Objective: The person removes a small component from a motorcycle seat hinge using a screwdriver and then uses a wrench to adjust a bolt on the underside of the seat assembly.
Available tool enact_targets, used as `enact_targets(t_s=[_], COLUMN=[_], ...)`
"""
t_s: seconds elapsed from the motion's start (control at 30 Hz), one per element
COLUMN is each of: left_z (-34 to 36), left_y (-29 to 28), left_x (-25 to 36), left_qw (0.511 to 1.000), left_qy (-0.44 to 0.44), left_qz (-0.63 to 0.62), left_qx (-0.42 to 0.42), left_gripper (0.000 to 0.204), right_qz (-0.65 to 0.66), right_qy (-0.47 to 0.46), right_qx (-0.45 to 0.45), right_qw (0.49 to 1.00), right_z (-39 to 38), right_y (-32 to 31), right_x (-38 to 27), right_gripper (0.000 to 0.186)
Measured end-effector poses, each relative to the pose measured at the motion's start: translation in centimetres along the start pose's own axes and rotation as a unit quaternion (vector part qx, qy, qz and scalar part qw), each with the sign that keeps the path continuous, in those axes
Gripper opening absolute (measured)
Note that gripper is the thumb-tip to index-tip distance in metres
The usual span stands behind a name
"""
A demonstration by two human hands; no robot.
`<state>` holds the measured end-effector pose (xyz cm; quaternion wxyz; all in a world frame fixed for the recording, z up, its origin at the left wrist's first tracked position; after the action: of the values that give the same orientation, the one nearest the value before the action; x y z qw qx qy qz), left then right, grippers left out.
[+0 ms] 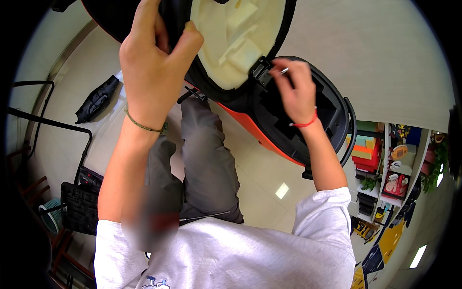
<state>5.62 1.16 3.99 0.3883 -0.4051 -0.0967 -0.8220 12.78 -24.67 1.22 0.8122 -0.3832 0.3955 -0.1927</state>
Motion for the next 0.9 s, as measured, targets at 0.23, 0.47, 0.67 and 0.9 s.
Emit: enact_targets(t_s=[0.23,0.47,0.67,0.9], left_z=[0.0,-0.1,0.3,0.7], left_y=[0.0,-0.4,-0.4,-1.0], left_x=[1.0,0.5,2.4,2.1], left_qw=[0.999,1.0,0.998,0.997], left_qy=[-0.003,-0.007,0.003,-0.018], left_qz=[0.033,0.03,0.059,0.032], left_qx=[0.005,-0.004,-0.031,-0.072], left_gripper=[0.067,0.068,0.069,0.071], right_qz=[0.266,0.23,0.104,0.169], right_qy=[0.479,0.565,0.518,0.56], right_qx=[-0.067,-0.077,-0.054,-0.017], right_qw=[0.834,0.789,0.847,0.811], right_z=[1.0,0.6,1.4,1.5], right_y=[-0.7,4.3,6.2,6.7], right_x=[4.4,7.9,9.8,9.4], right_gripper=[0.019,0.024,0.032,0.024])
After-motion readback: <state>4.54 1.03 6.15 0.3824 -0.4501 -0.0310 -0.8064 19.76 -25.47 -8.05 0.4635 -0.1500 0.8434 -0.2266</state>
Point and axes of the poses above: each hand's wrist, its own z-axis towards the middle knuckle, its own y-axis out of the palm, x = y × z, the point moved 2 cm from there along z, towards the middle knuckle, and after that the axes turned 8 degrees about y, right-handed, at the moved point
